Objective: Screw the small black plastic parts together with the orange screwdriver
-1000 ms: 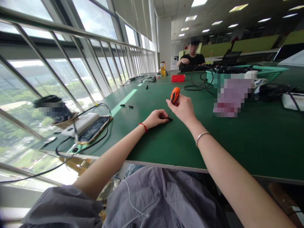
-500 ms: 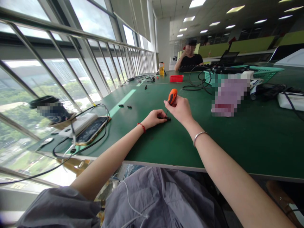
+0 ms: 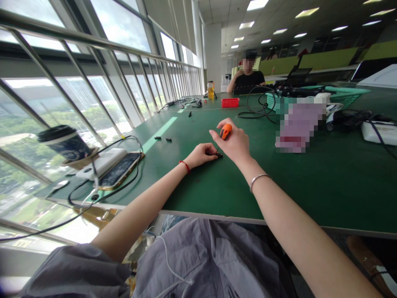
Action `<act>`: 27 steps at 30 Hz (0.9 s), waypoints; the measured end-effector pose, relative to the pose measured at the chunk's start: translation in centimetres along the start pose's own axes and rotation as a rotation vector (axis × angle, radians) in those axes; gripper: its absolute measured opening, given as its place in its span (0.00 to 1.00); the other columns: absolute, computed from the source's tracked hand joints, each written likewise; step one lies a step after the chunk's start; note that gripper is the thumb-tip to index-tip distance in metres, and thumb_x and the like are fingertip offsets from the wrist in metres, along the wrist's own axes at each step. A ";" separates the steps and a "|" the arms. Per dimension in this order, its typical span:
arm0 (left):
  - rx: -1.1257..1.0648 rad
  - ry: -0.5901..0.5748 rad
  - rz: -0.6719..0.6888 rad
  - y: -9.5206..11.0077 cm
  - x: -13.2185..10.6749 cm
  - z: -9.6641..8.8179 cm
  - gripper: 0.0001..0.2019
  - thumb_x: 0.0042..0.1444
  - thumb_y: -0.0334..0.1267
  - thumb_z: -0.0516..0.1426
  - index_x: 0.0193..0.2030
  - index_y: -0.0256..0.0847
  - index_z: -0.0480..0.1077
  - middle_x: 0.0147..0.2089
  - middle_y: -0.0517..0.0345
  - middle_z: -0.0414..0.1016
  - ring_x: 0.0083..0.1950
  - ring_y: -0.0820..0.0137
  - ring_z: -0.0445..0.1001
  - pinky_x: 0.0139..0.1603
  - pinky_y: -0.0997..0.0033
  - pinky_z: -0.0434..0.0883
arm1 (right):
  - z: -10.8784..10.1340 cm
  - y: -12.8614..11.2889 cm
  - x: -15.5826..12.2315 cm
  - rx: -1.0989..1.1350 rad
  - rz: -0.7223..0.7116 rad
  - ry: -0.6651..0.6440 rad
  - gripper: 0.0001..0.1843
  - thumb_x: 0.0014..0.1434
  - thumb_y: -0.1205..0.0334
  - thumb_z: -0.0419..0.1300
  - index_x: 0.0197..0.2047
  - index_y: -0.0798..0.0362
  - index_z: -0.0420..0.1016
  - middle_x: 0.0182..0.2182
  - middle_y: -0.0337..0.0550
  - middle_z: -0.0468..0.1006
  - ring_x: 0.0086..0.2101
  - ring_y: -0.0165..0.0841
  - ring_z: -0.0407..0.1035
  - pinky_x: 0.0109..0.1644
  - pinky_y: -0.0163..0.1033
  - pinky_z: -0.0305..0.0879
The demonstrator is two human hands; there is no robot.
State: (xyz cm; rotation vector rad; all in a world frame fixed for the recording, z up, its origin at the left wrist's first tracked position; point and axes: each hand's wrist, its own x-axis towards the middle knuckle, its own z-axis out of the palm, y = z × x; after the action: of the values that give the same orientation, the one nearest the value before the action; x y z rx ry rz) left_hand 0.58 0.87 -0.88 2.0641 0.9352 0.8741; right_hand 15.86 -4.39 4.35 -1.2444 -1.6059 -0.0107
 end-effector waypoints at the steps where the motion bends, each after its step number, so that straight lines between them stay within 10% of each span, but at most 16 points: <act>1: 0.000 -0.002 0.000 0.0 0.0 0.0 0.05 0.44 0.31 0.62 0.28 0.34 0.69 0.28 0.60 0.72 0.30 0.77 0.68 0.35 0.75 0.67 | 0.0 -0.1 0.0 0.018 0.010 -0.014 0.15 0.52 0.46 0.58 0.33 0.49 0.69 0.21 0.38 0.69 0.25 0.35 0.66 0.30 0.39 0.58; 11: 0.017 0.008 0.002 0.6 -0.2 -0.1 0.06 0.45 0.30 0.62 0.27 0.34 0.68 0.27 0.61 0.71 0.29 0.77 0.67 0.34 0.75 0.67 | -0.1 0.0 -0.3 0.040 -0.055 -0.020 0.21 0.48 0.53 0.60 0.46 0.48 0.66 0.24 0.36 0.71 0.23 0.33 0.65 0.28 0.38 0.59; 18: 0.030 0.003 -0.011 0.6 -0.2 -0.1 0.05 0.45 0.30 0.61 0.28 0.34 0.68 0.27 0.60 0.72 0.29 0.77 0.68 0.35 0.75 0.68 | 0.0 -0.5 -0.1 0.034 0.032 -0.041 0.10 0.50 0.52 0.59 0.28 0.50 0.72 0.18 0.38 0.68 0.23 0.33 0.64 0.27 0.37 0.57; 27: 0.107 0.011 0.010 0.7 -0.3 -0.3 0.05 0.45 0.32 0.62 0.29 0.34 0.70 0.27 0.61 0.72 0.29 0.76 0.68 0.35 0.75 0.68 | 0.2 0.2 0.0 0.099 -0.014 -0.025 0.24 0.48 0.51 0.62 0.48 0.51 0.68 0.25 0.36 0.71 0.23 0.30 0.64 0.28 0.37 0.59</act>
State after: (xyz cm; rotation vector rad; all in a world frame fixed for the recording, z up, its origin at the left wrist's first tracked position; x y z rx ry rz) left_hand 0.46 0.33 -0.24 2.1577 0.9977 0.8575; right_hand 15.84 -4.22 4.17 -1.1616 -1.6172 0.0751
